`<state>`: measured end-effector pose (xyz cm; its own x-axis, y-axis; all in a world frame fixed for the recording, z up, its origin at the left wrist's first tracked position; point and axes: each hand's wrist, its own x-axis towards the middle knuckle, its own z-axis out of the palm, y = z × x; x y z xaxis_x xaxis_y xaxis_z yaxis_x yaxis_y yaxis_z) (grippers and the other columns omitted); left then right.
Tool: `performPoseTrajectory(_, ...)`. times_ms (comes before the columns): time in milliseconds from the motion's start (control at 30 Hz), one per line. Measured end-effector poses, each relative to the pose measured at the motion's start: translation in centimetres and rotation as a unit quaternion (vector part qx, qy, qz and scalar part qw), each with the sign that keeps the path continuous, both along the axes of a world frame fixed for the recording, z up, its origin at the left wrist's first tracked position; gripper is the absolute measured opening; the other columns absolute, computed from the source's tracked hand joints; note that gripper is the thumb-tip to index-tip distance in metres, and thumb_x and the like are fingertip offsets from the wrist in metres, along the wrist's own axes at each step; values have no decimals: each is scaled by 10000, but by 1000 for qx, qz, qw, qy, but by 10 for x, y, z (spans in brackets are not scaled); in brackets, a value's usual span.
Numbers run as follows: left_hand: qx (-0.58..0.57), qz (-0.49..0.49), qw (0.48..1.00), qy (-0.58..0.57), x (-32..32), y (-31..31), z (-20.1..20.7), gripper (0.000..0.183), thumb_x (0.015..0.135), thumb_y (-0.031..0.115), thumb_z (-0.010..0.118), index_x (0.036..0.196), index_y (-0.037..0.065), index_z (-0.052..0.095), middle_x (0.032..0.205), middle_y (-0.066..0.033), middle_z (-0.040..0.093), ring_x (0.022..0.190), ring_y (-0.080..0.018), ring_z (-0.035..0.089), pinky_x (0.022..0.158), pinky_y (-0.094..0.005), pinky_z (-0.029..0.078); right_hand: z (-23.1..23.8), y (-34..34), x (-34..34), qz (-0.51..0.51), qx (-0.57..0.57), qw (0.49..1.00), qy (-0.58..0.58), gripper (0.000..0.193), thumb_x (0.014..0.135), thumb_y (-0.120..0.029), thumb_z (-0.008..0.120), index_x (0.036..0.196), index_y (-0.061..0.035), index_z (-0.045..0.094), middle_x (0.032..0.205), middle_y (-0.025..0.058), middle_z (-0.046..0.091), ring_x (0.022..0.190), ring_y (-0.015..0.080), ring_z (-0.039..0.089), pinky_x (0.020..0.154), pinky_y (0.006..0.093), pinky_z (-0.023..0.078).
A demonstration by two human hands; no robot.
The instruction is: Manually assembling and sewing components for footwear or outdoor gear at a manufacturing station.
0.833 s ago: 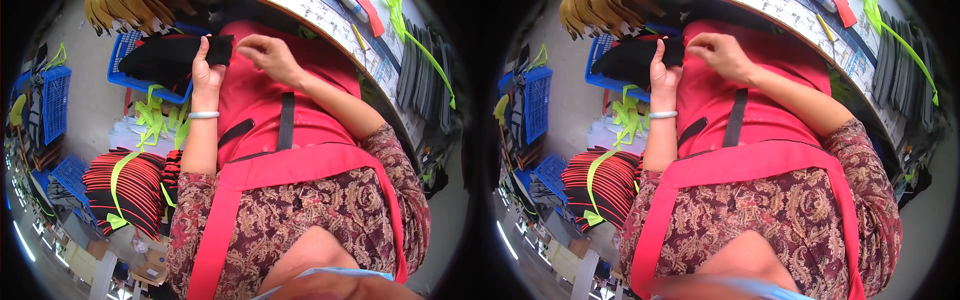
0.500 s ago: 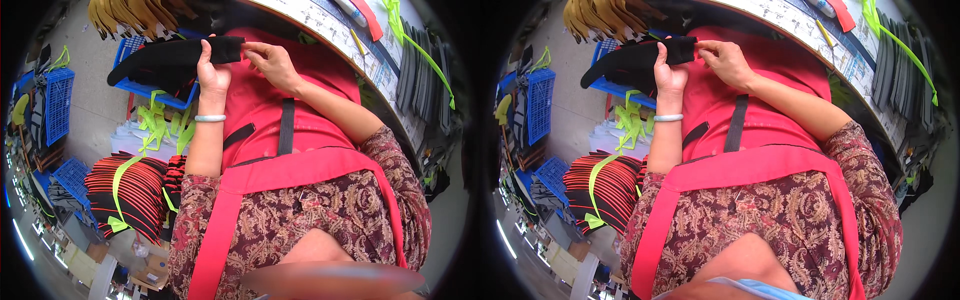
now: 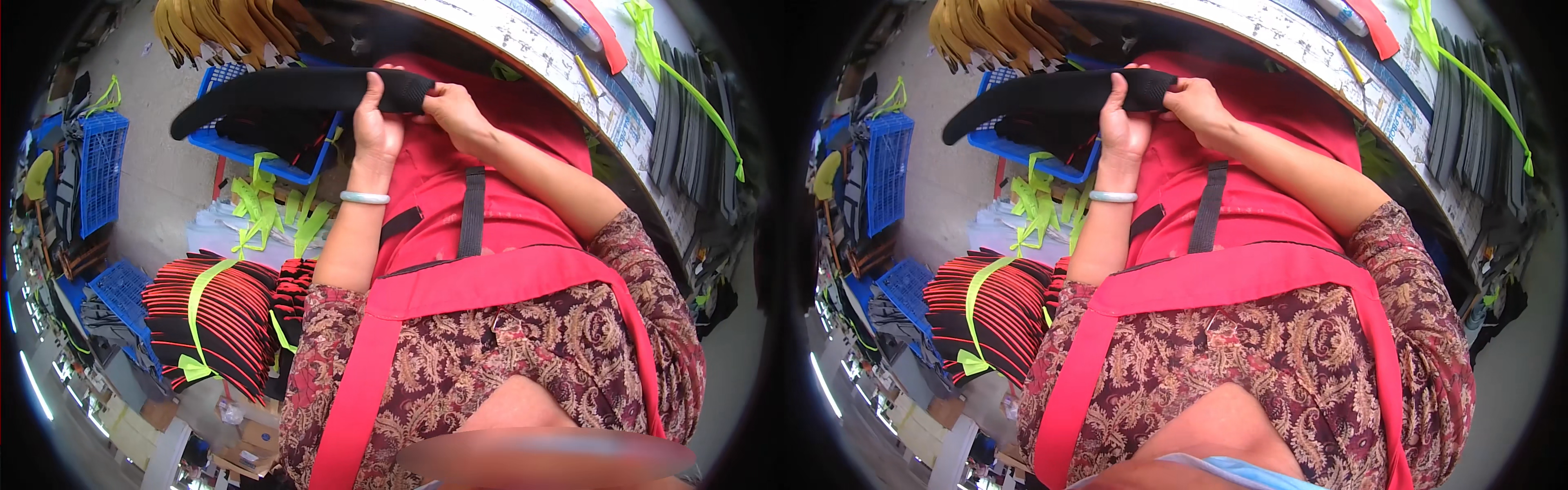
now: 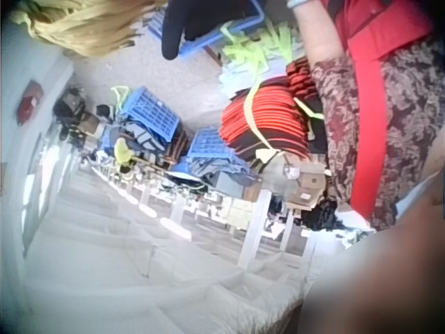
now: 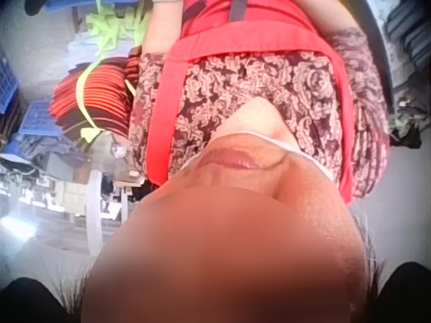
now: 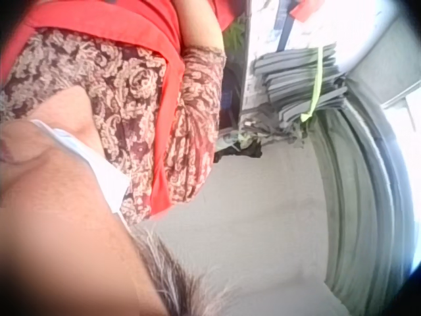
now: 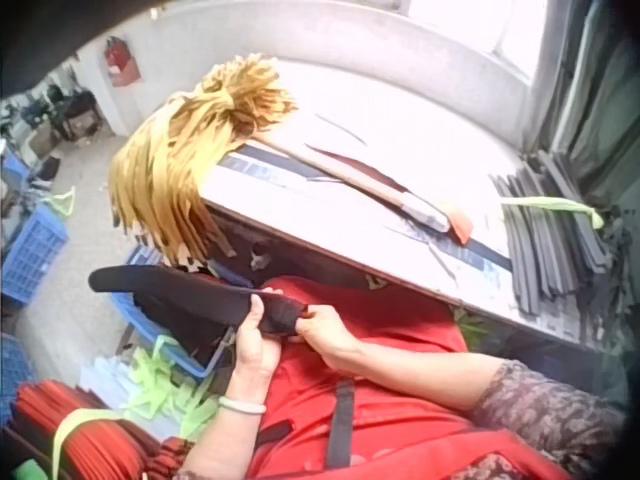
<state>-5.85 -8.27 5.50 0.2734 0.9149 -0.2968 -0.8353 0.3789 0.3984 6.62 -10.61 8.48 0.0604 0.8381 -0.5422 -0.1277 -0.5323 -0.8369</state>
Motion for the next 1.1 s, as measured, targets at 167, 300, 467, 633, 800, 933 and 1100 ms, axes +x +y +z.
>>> performPoseTrajectory(167,2,-5,1000,17,-4,0,3,377,916,312,604,1152,21,555,1089,-121,623,1054,-241,581,998,-391,433,5,12,4,-3,-14,1000,19,166,784,20,542,890,46,667,842,80,670,753,153,637,658,263,538)
performPoseTrajectory(300,-64,41,997,-21,-47,16,-6,372,902,364,617,1085,41,588,1041,-105,636,1002,-242,606,952,-402,474,17,0,21,82,25,996,-15,162,762,-1,522,817,23,672,721,46,632,597,124,577,551,264,472)
performPoseTrajectory(467,-73,58,995,-21,-41,17,-23,301,899,282,634,1054,25,611,1043,-105,659,1002,-256,624,961,-415,478,-3,4,33,99,-42,989,-97,170,803,-46,582,921,22,683,821,48,677,721,128,630,719,271,477)
performPoseTrajectory(633,-37,196,977,76,-204,57,-43,356,919,370,579,967,18,605,931,-116,660,924,-292,647,863,-448,531,35,-8,12,73,52,994,-56,180,776,-7,570,927,25,661,781,10,622,740,62,537,693,203,424)
performPoseTrajectory(800,-110,257,947,161,-232,64,-53,337,968,332,498,951,13,606,910,-118,659,857,-282,658,789,-410,559,43,-21,1,93,134,986,-10,167,824,-40,617,978,-9,673,848,-7,615,751,52,537,691,207,443)
performPoseTrajectory(933,-104,253,946,177,-244,65,-67,326,967,329,503,947,22,613,905,-111,662,843,-268,662,761,-403,564,54,-26,4,152,160,975,-35,146,843,-66,636,959,11,680,979,-17,601,754,44,542,651,212,456)
performPoseTrajectory(1100,-139,256,938,189,-236,69,-78,299,961,317,508,978,38,614,965,-113,671,905,-292,663,794,-423,559,52,-33,7,178,187,964,-65,187,852,-107,655,981,25,686,1018,5,586,820,54,562,717,207,467)
